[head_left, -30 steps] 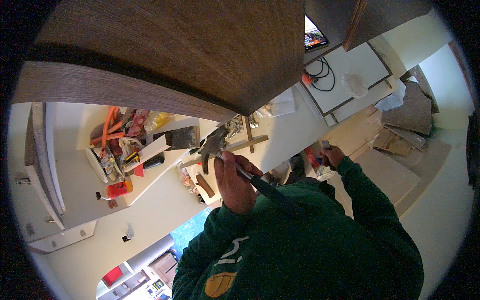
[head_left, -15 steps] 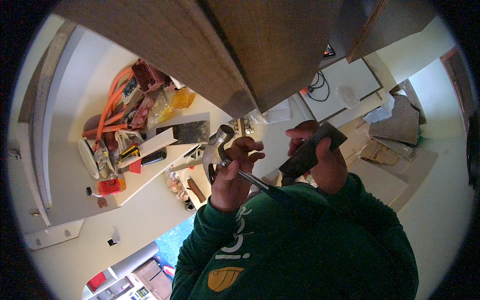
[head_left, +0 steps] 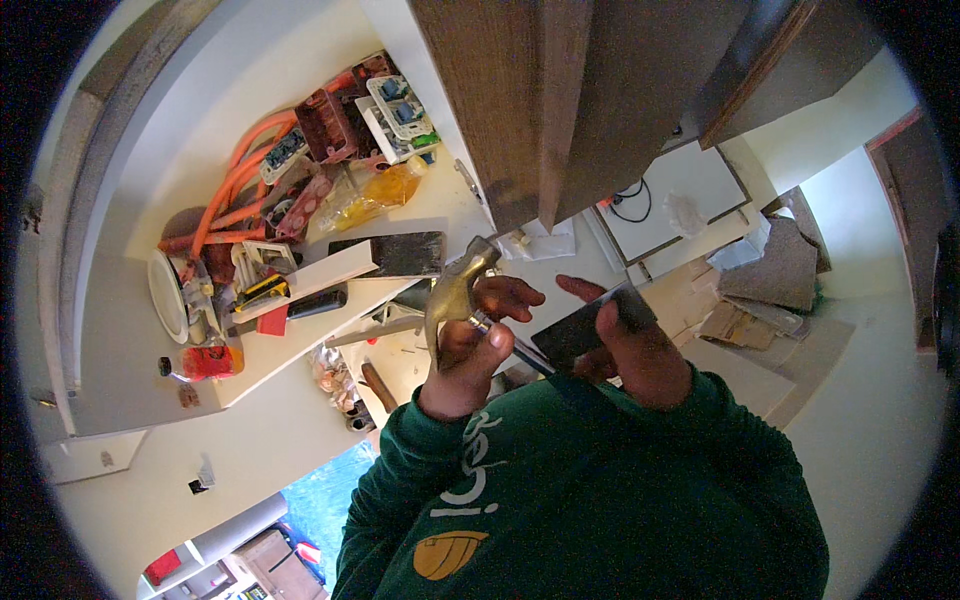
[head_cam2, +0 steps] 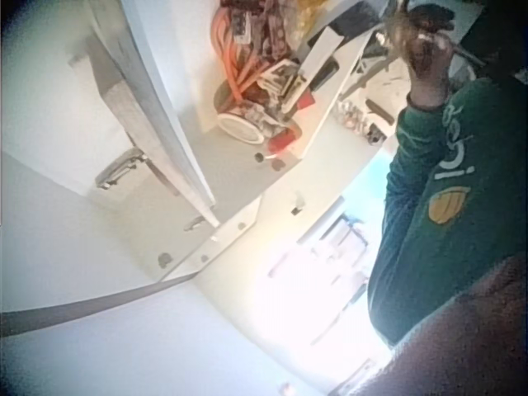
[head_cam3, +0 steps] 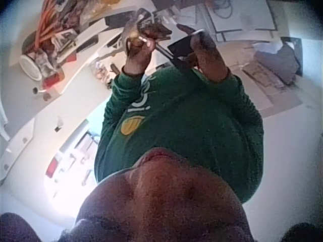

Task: The person uses a hammer to adjust a metal hinge on a wooden cabinet door. They repeatedly tap the hinge and a wooden block, then test the door's movement. The scene shows a cluttered workspace with tools and materials.

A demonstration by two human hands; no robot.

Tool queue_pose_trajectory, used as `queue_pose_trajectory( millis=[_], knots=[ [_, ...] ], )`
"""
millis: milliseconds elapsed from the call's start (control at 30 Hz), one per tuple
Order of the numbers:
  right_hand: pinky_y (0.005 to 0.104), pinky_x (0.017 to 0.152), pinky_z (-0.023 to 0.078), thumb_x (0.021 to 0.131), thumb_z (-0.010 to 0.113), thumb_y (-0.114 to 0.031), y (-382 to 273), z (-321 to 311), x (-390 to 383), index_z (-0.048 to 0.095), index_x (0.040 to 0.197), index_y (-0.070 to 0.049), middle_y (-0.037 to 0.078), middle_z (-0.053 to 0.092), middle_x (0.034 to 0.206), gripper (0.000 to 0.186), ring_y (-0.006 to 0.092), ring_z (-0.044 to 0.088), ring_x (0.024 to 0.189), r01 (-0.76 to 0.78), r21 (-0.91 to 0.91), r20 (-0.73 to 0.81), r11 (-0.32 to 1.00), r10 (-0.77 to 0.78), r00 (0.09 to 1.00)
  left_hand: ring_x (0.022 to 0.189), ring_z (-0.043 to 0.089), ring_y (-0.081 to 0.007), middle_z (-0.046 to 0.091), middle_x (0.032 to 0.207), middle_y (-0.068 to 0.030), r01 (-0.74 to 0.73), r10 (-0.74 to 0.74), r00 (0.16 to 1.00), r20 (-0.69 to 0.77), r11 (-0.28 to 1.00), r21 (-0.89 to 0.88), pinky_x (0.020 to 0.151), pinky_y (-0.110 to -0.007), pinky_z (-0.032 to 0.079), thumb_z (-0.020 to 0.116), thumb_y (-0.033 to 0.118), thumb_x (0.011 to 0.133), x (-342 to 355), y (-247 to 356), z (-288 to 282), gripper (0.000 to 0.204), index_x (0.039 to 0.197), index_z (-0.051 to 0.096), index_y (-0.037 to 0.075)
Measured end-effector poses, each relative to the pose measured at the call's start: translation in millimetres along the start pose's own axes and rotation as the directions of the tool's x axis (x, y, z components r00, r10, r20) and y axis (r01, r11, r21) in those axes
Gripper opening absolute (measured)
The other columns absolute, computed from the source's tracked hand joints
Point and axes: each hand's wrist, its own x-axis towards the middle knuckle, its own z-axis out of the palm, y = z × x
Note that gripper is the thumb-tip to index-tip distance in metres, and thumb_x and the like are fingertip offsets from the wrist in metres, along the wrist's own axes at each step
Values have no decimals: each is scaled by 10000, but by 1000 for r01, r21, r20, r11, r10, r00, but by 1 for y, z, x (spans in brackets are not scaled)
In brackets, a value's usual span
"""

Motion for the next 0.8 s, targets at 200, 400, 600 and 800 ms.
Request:
queue_pose_trajectory(
  millis=[200, 400, 600, 800],
  knots=[
    [261, 499, 421, 986, 362, -559, 5, 10, 0, 467, 1366, -148, 44, 604, 817, 570, 87, 511, 564, -22, -122, 15, 992, 24, 1000, 1004, 514, -199, 559, 1061, -77, 31, -17, 998, -65, 977, 209, 907, -354, 392, 572, 320, 926, 8, 14, 11, 324, 1058, 561, 25],
    [236, 432, 335, 988, 471, -444, 3, 7, -1, 564, 1258, -147, -37, 545, 661, 412, 53, 434, 488, 30, -2, -24, 1000, -30, 999, 1050, 502, -184, 501, 1090, -73, -9, -15, 995, 97, 970, 243, 908, -342, 415, 703, 60, 777, 15, 10, 7, 415, 1136, 495, 57],
    [269, 477, 412, 974, 501, -439, 23, -9, 7, 588, 1191, -130, 6, 651, 749, 387, 89, 509, 530, 3, -1, -4, 1000, -3, 1000, 1005, 586, -196, 515, 1084, -96, 80, -252, 923, 292, 866, 494, 825, -320, 526, 767, 32, 767, 7, 7, 6, 518, 1186, 463, 50],
    [383, 690, 526, 975, 462, -471, 35, -23, 17, 553, 1239, -92, 110, 665, 766, 470, 224, 662, 724, 194, -277, -78, 941, -224, 972, 824, 679, -185, 644, 938, -98, 251, -353, 922, 156, 856, 452, 712, -316, 563, 715, 89, 845, 6, 6, 23, 361, 1128, 504, 14]
  ],
)
